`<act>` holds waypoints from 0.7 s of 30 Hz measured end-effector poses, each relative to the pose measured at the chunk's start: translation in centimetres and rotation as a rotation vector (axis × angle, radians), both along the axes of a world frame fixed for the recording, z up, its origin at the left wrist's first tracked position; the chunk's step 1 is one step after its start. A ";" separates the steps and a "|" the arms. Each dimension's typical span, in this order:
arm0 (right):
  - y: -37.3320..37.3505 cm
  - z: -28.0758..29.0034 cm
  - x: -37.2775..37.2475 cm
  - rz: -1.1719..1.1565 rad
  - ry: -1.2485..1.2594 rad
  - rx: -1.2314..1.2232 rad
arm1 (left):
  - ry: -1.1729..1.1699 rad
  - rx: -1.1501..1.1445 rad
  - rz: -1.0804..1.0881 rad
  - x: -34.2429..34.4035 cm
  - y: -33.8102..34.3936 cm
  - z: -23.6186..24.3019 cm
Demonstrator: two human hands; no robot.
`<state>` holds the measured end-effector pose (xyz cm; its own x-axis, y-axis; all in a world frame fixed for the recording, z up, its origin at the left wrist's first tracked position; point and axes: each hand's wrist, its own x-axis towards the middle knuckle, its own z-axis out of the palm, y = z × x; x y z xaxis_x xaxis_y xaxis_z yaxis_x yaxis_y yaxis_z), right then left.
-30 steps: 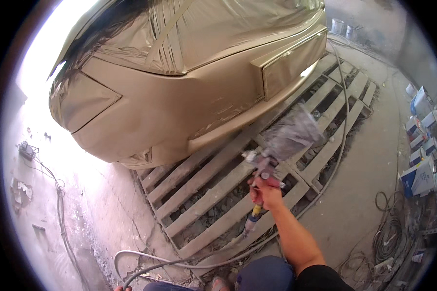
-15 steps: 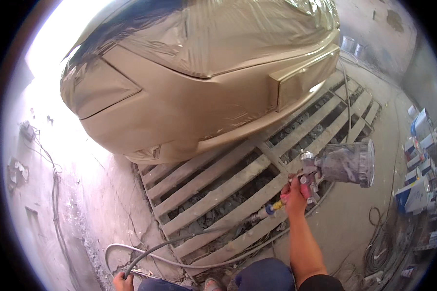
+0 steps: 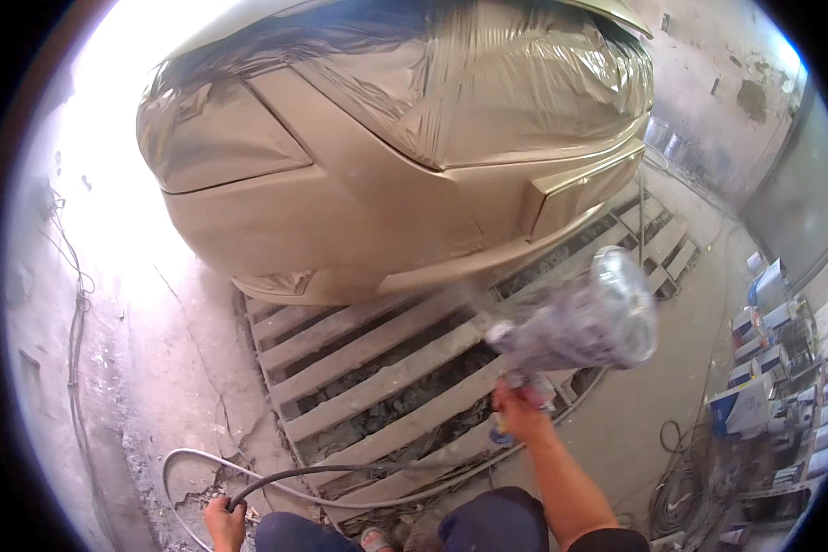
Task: The person uses a spray gun to apply a coat of paint to the front of a car. The car is masked with plastic and paper to protect other areas. The person moves around the vehicle to cover the hood and front bumper.
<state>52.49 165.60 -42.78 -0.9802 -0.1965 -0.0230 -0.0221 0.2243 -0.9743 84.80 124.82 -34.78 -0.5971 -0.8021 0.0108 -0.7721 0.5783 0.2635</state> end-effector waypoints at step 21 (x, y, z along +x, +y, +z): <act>-11.0 7.0 4.7 0.295 -0.111 -0.151 | 0.193 -0.070 -0.001 3.5 -3.9 -0.1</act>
<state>57.22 154.55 -35.80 -0.8736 -0.4807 -0.0753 0.0434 0.0770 -0.9961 88.35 120.90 -34.84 -0.5790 -0.7949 0.1811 -0.7108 0.6010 0.3655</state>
